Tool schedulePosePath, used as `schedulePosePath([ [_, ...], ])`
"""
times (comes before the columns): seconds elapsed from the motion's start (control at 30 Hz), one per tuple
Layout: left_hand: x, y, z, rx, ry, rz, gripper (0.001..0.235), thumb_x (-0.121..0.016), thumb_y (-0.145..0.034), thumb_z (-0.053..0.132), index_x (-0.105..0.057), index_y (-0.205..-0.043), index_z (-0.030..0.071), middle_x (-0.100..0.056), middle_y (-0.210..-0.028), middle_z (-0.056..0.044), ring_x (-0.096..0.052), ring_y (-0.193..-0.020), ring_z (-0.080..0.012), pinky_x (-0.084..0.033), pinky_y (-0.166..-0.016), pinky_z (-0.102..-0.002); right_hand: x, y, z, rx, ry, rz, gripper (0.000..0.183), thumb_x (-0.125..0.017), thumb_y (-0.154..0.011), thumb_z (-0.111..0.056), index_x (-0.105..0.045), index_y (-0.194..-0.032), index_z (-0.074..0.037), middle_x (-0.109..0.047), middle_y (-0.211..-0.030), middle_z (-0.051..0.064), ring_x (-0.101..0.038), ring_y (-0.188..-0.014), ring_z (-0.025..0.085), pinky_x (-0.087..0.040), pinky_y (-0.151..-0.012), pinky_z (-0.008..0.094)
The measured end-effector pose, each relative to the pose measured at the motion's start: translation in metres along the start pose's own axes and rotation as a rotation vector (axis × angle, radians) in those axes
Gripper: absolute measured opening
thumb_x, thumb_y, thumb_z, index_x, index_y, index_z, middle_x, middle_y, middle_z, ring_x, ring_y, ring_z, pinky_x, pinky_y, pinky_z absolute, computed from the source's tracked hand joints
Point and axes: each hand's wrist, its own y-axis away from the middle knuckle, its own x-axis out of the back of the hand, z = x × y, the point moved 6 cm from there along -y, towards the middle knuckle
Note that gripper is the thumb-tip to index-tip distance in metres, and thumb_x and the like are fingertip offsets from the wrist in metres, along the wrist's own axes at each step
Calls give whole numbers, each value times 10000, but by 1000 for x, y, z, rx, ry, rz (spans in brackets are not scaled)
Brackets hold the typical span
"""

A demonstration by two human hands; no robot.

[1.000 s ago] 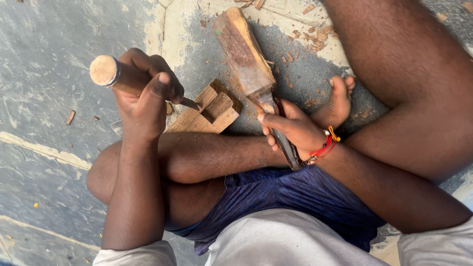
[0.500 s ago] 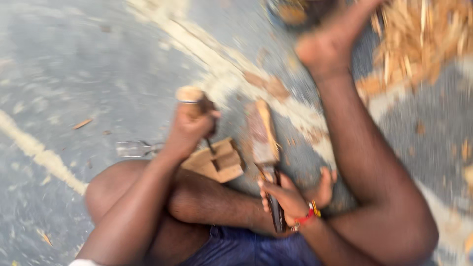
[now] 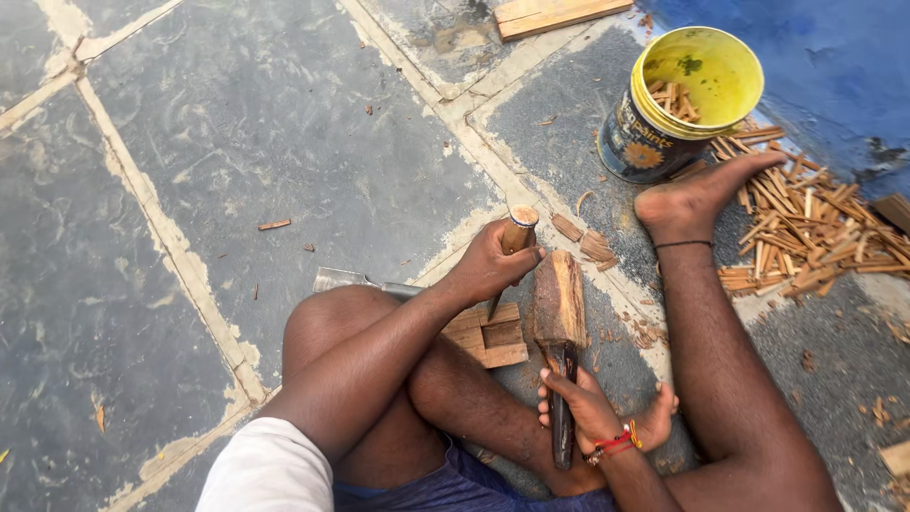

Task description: The person sits on the floor and carves a piece of wood using a chisel and a wooden mallet. They then measure and mark the wood with a tape measure and pencil.

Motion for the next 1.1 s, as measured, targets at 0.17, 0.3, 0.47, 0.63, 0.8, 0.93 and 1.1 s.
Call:
schedulePosePath([
  [0.17,-7,8,10,-143,-35,5,229,-728,-943,231,-563,-884,85,-514,-713,37,-491,-638,-76,-450,-567,-287,-4,4,-3,32,16,25,373,-776,-850,-287,-576,-1103,-100,-655,-791,44,-642,-594,150,-569,-479,318],
  [0.3,-12,17,10,-165,-44,13,257,-750,-929,243,-573,-857,72,-520,-705,33,-480,-647,-77,-446,-580,-303,-1,-2,-5,51,57,6,380,-767,-854,-312,-598,-1117,-97,-668,-801,42,-652,-605,134,-589,-476,316],
  [0.47,-2,21,15,-66,-217,39,319,-762,-922,306,-576,-828,65,-580,-670,13,-547,-628,-81,-484,-585,-295,2,0,-1,117,-17,-48,360,-768,-874,-294,-559,-1099,-106,-665,-808,46,-664,-619,136,-594,-479,321],
  [0.63,5,30,23,-142,-269,81,333,-764,-923,325,-580,-861,54,-600,-703,-25,-562,-672,-124,-504,-626,-328,3,-1,-1,167,-17,-59,371,-764,-894,-258,-524,-1119,-85,-667,-833,63,-678,-629,141,-598,-476,315],
  [0.8,3,44,26,-93,-385,66,337,-758,-933,346,-592,-901,54,-649,-744,-66,-623,-705,-164,-537,-688,-355,3,7,-6,219,52,98,515,-747,-869,-238,-448,-1266,-105,-669,-880,72,-679,-628,145,-586,-452,313],
  [0.93,3,54,24,-49,-412,25,290,-750,-925,342,-624,-983,87,-694,-810,-66,-669,-774,-147,-556,-748,-350,4,13,-10,263,-2,107,602,-756,-864,-220,-403,-1341,-121,-635,-900,87,-693,-655,158,-605,-468,328],
  [1.1,2,55,12,-134,-274,24,229,-729,-930,247,-609,-1032,80,-680,-883,-48,-669,-828,-145,-568,-795,-351,2,12,-8,269,44,94,565,-755,-870,-211,-430,-1307,-60,-655,-894,82,-690,-647,136,-606,-464,302],
])
